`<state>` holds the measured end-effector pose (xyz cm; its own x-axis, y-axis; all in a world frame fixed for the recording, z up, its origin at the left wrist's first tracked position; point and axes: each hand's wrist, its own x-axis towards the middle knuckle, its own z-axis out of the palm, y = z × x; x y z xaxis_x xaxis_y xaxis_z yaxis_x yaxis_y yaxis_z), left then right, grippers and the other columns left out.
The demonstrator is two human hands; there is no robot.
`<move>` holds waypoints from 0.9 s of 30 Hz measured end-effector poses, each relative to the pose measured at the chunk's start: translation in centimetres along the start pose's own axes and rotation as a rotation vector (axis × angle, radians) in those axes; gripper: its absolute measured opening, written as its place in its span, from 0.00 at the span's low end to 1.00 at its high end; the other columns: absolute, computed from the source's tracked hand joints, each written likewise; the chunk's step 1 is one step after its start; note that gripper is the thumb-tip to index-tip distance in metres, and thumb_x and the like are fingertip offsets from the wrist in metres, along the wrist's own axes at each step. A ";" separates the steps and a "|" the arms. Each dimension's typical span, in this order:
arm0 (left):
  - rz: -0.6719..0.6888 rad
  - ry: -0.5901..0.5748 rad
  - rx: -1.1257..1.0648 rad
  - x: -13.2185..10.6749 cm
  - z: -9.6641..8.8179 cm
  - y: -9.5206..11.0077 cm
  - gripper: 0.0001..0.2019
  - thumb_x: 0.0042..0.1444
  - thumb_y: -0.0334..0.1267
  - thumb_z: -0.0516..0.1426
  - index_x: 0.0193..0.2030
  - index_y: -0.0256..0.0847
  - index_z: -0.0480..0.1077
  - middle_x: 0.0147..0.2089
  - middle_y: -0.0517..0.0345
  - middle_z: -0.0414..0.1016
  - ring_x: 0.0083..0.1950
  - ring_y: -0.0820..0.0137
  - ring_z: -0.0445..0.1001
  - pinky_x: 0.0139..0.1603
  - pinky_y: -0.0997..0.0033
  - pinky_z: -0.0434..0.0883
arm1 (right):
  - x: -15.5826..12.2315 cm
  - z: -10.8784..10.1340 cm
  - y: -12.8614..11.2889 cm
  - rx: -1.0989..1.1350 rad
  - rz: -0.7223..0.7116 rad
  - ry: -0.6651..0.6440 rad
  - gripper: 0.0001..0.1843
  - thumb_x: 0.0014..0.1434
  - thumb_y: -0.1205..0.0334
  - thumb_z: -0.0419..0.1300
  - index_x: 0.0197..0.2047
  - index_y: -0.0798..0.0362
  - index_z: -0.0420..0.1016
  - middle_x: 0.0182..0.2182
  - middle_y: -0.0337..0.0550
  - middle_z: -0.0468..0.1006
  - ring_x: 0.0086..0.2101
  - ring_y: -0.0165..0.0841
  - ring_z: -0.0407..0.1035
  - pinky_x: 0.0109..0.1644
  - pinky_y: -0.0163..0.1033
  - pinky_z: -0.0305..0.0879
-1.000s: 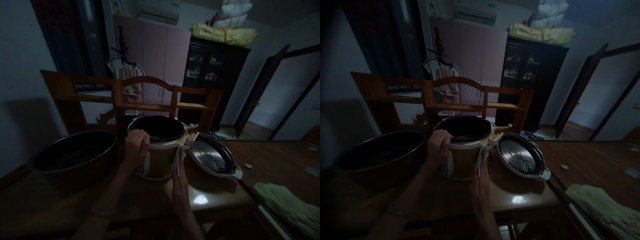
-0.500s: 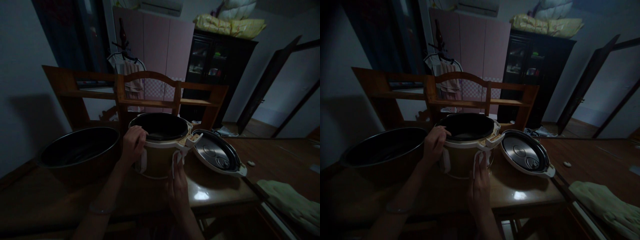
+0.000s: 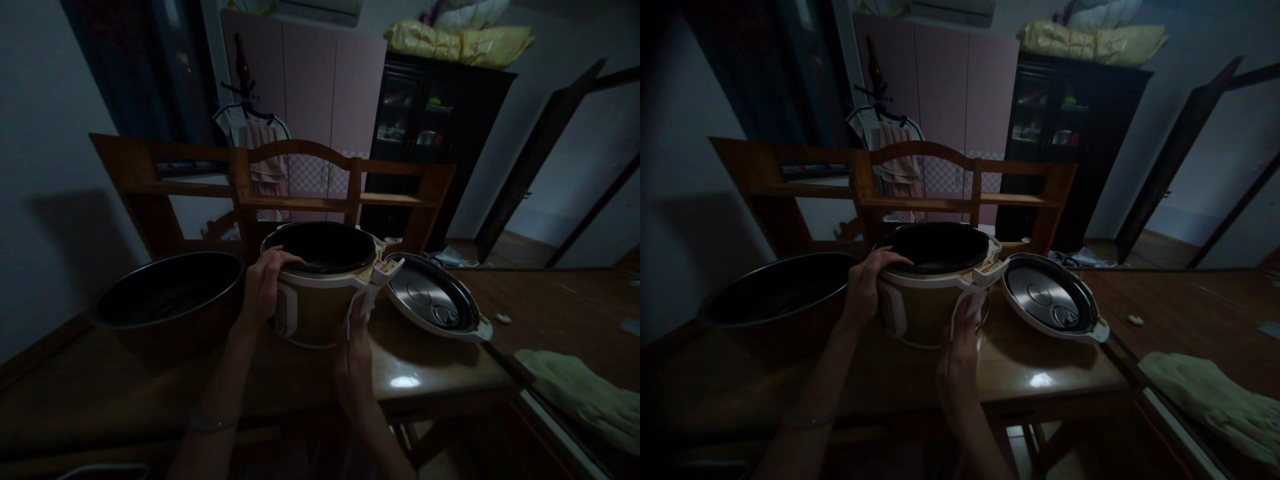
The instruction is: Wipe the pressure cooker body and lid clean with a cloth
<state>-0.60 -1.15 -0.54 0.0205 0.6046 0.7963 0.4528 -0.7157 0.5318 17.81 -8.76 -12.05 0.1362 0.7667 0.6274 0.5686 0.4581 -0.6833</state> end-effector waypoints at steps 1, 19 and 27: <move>-0.017 0.001 -0.017 0.0 0.0 0.0 0.29 0.72 0.43 0.38 0.40 0.45 0.80 0.46 0.58 0.83 0.60 0.62 0.72 0.69 0.56 0.61 | 0.1 0.1 0.0 -0.056 -0.049 -0.016 0.34 0.75 0.60 0.39 0.78 0.47 0.28 0.76 0.42 0.35 0.74 0.43 0.31 0.74 0.62 0.41; 0.020 0.042 -0.012 0.4 0.1 1.6 0.23 0.72 0.43 0.43 0.42 0.43 0.79 0.48 0.54 0.81 0.51 0.65 0.77 0.56 0.62 0.71 | 2.0 0.8 -3.4 -0.420 -0.489 -0.228 0.33 0.66 0.70 0.49 0.73 0.55 0.55 0.75 0.44 0.42 0.74 0.42 0.34 0.76 0.58 0.42; 0.016 0.041 0.008 0.6 0.2 1.7 0.24 0.71 0.43 0.43 0.36 0.43 0.78 0.43 0.55 0.82 0.47 0.65 0.78 0.55 0.63 0.71 | 0.3 0.9 -1.9 -0.404 -0.561 -0.316 0.25 0.69 0.67 0.51 0.68 0.49 0.64 0.72 0.40 0.58 0.70 0.36 0.52 0.74 0.51 0.50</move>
<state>0.31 -1.92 0.80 -0.0086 0.5786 0.8156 0.4596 -0.7221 0.5171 16.05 -8.97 -10.93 -0.4651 0.5879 0.6618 0.7452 0.6636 -0.0657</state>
